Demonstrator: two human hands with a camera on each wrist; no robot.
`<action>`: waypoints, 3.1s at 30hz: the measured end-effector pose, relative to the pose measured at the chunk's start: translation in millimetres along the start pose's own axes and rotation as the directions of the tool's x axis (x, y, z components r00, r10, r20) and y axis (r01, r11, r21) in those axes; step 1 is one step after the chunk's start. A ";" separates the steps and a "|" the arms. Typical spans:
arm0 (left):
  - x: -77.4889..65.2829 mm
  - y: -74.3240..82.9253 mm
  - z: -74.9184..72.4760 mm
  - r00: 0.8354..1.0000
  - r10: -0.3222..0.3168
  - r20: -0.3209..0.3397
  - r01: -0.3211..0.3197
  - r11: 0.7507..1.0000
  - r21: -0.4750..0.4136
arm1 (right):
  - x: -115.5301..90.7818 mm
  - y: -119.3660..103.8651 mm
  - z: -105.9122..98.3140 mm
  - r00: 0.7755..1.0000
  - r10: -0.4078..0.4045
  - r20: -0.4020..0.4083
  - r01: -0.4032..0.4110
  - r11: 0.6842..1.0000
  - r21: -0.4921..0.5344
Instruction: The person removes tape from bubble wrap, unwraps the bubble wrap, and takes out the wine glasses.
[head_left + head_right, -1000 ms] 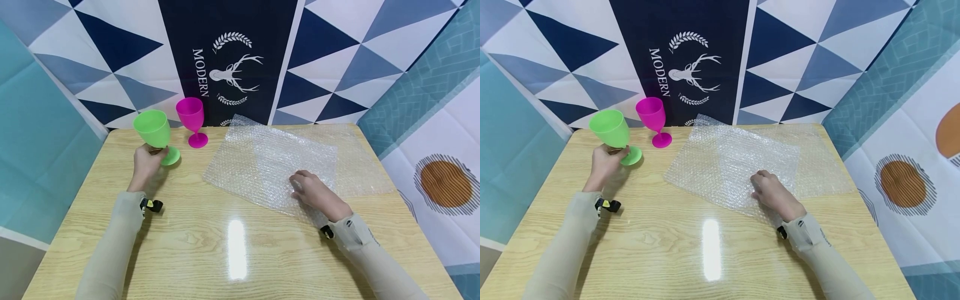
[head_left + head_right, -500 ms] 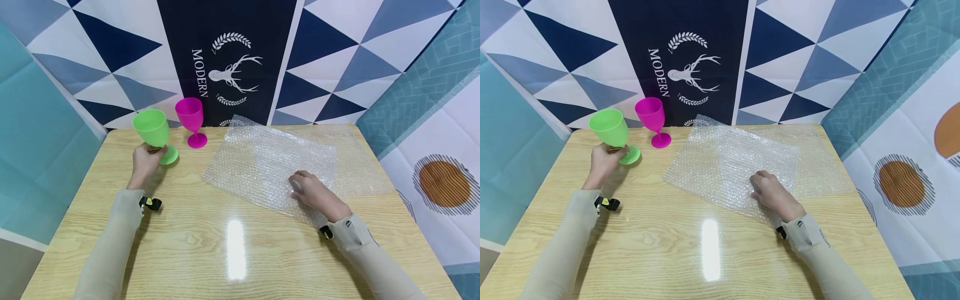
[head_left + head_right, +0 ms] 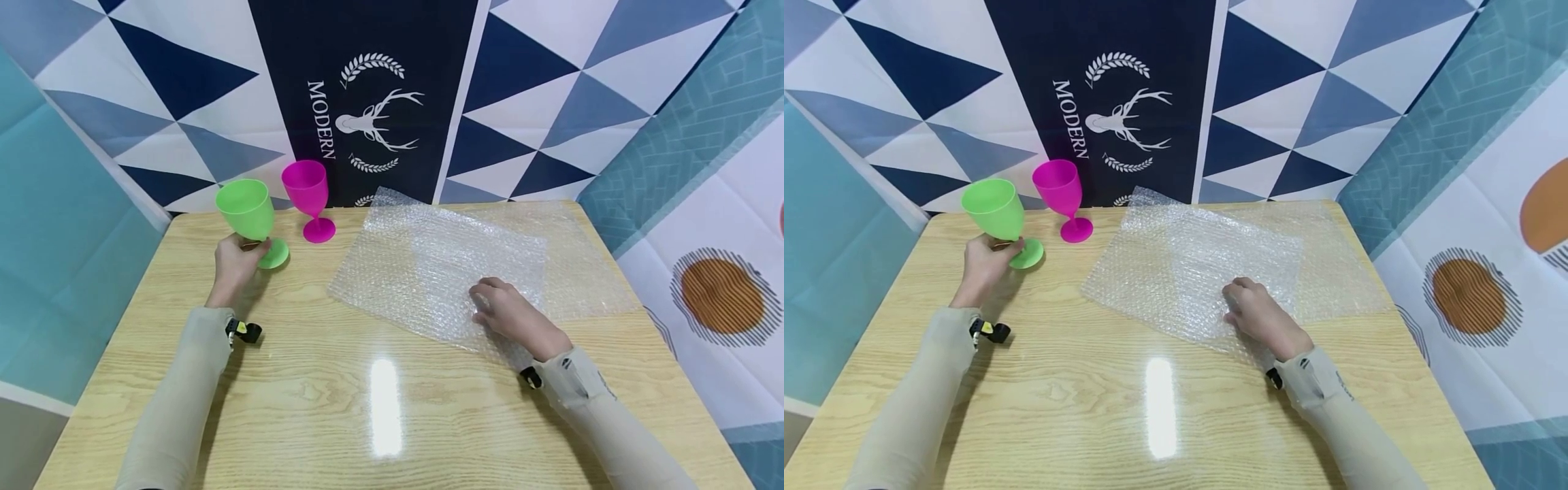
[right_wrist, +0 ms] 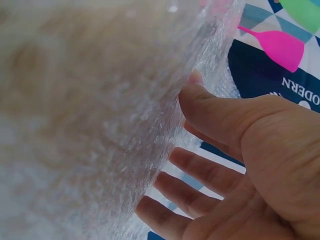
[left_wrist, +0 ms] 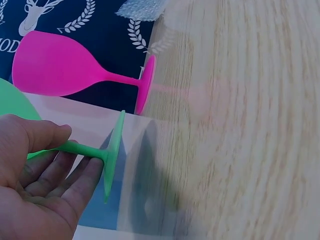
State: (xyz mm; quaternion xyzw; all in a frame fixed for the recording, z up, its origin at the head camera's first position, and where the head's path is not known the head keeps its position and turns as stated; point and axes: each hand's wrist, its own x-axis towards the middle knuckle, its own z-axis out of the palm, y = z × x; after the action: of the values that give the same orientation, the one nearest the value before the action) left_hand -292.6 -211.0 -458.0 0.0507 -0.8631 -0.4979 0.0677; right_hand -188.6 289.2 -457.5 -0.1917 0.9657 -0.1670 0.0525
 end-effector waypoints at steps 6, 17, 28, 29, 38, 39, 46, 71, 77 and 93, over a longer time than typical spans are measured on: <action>5.6 -0.6 -2.2 1.000 0.025 0.004 -0.025 1.000 0.008 | 0.9 -0.4 0.6 1.000 -0.001 -0.005 0.001 1.000 -0.003; 12.2 2.8 -4.0 1.000 0.021 -0.003 -0.021 0.999 0.034 | 0.6 -0.2 1.1 1.000 -0.006 -0.012 0.006 1.000 0.009; 19.1 4.6 -0.7 1.000 0.005 -0.008 -0.005 1.000 0.011 | 0.6 0.3 1.5 1.000 0.004 -0.016 -0.004 1.000 0.011; 19.7 3.7 -0.2 1.000 0.004 -0.006 -0.004 1.000 0.012 | 0.5 0.1 1.3 1.000 0.005 -0.015 -0.005 1.000 0.011; 23.5 -3.8 3.9 1.000 -0.004 0.002 0.004 1.000 0.008 | 0.9 -0.3 1.7 1.000 0.008 -0.015 -0.007 1.000 0.014; 24.2 -4.6 4.5 1.000 -0.008 0.002 0.008 1.000 0.010 | 1.0 -0.3 1.8 1.000 0.008 -0.013 -0.008 1.000 0.014; 30.2 -8.9 12.5 1.000 -0.020 0.013 0.020 1.000 0.013 | 1.4 1.6 3.2 1.000 0.005 -0.020 -0.005 1.000 0.009; 41.1 -11.6 21.1 1.000 -0.011 -0.015 0.011 0.999 0.043 | -0.1 1.5 3.4 1.000 0.002 -0.023 -0.002 1.000 0.012; 42.2 -13.8 21.7 1.000 -0.028 -0.008 0.029 0.998 0.047 | -0.5 1.9 3.1 1.000 0.008 -0.019 -0.008 1.000 0.015; 48.6 -15.8 26.8 0.999 -0.042 -0.015 0.043 0.998 0.054 | -0.3 1.7 3.3 1.000 -0.002 -0.024 0.002 1.000 0.008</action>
State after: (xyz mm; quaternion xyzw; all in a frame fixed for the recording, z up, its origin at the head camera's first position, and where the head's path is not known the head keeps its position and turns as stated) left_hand -344.6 -203.6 -481.7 0.0743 -0.8746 -0.4750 0.0619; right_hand -188.4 289.8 -461.1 -0.1906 0.9653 -0.1734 0.0416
